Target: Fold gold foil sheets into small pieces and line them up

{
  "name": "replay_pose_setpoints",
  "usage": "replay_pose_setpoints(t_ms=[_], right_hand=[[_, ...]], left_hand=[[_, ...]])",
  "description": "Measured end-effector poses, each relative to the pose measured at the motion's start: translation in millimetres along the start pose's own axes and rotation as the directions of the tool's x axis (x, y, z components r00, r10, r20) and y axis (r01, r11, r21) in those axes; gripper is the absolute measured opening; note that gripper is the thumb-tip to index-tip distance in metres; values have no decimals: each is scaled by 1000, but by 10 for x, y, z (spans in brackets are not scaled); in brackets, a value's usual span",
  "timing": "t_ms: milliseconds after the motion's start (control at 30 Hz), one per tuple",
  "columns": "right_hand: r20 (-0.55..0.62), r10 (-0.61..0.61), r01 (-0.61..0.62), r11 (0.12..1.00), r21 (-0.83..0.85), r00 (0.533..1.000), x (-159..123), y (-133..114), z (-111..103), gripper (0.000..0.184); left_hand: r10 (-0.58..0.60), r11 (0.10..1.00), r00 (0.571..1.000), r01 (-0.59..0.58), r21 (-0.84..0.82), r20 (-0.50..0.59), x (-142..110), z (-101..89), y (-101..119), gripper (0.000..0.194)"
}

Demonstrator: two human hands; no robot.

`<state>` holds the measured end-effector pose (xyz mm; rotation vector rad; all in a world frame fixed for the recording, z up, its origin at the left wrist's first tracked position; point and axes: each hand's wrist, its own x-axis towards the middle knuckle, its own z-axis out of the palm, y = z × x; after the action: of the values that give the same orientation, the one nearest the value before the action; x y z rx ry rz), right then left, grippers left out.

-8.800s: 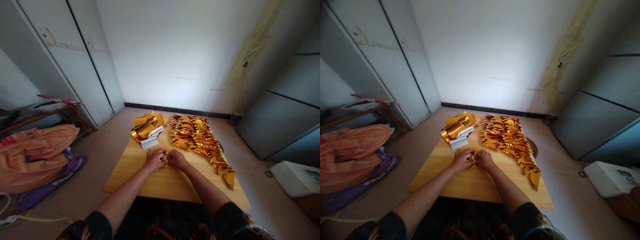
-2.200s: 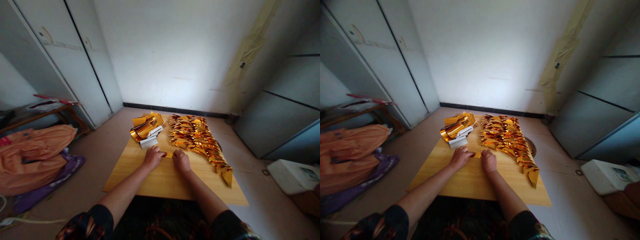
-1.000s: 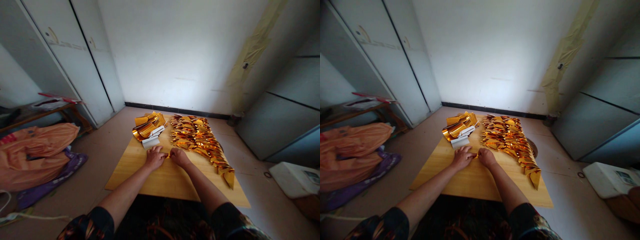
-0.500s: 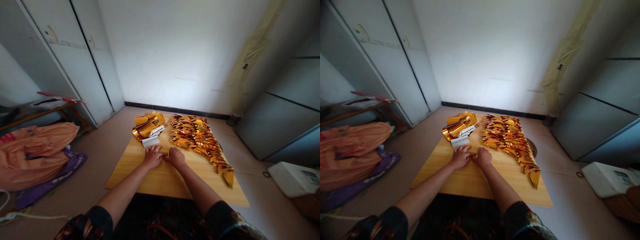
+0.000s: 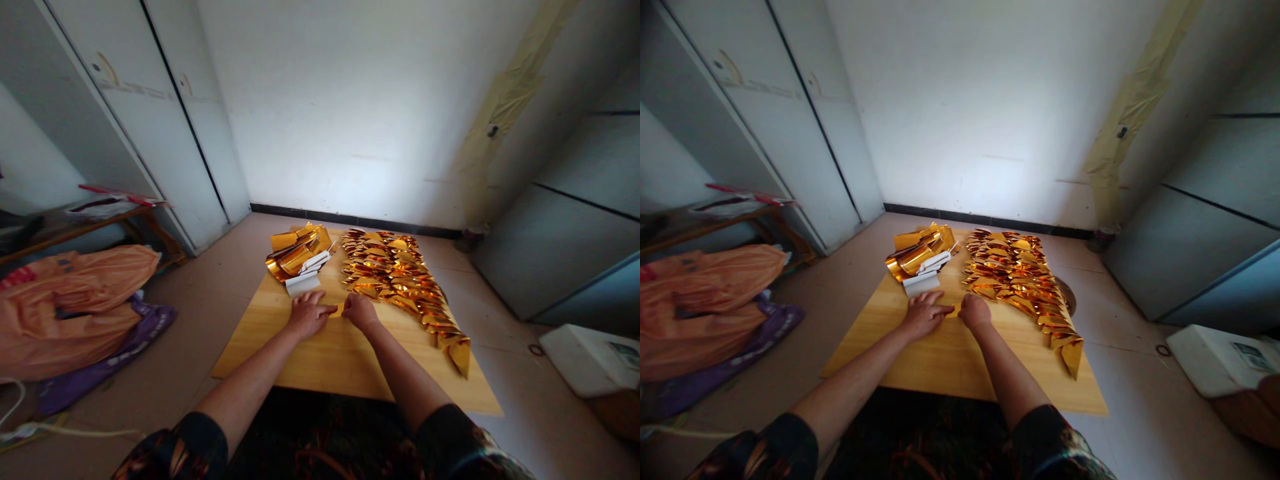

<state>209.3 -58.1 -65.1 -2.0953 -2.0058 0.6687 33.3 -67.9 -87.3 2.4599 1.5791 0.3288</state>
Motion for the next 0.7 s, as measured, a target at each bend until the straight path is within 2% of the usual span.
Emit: replay_pose_setpoints(t_ms=[333,433,533,600,700], right_hand=[[-4,27,-27,1000,-1,1000,3,231,-160,15],[-63,28,-28,1000,6,998,-6,244,-181,15],[-121,30,-18,995,100,992,-6,184,-156,12],[-76,62,-49,985,167,995,7,114,-114,16],[-7,130,-127,980,156,992,45,16,-49,19]], left_hand=[[-6,1000,1000,6,-11,-6,4,11,-3,34],[-6,1000,1000,6,-18,-2,4,8,0,35],[-11,1000,1000,11,-22,1,2,-3,12,34],[-11,1000,1000,11,-21,-2,0,-8,21,34],[-4,1000,1000,4,-16,-6,-4,-6,28,33]])
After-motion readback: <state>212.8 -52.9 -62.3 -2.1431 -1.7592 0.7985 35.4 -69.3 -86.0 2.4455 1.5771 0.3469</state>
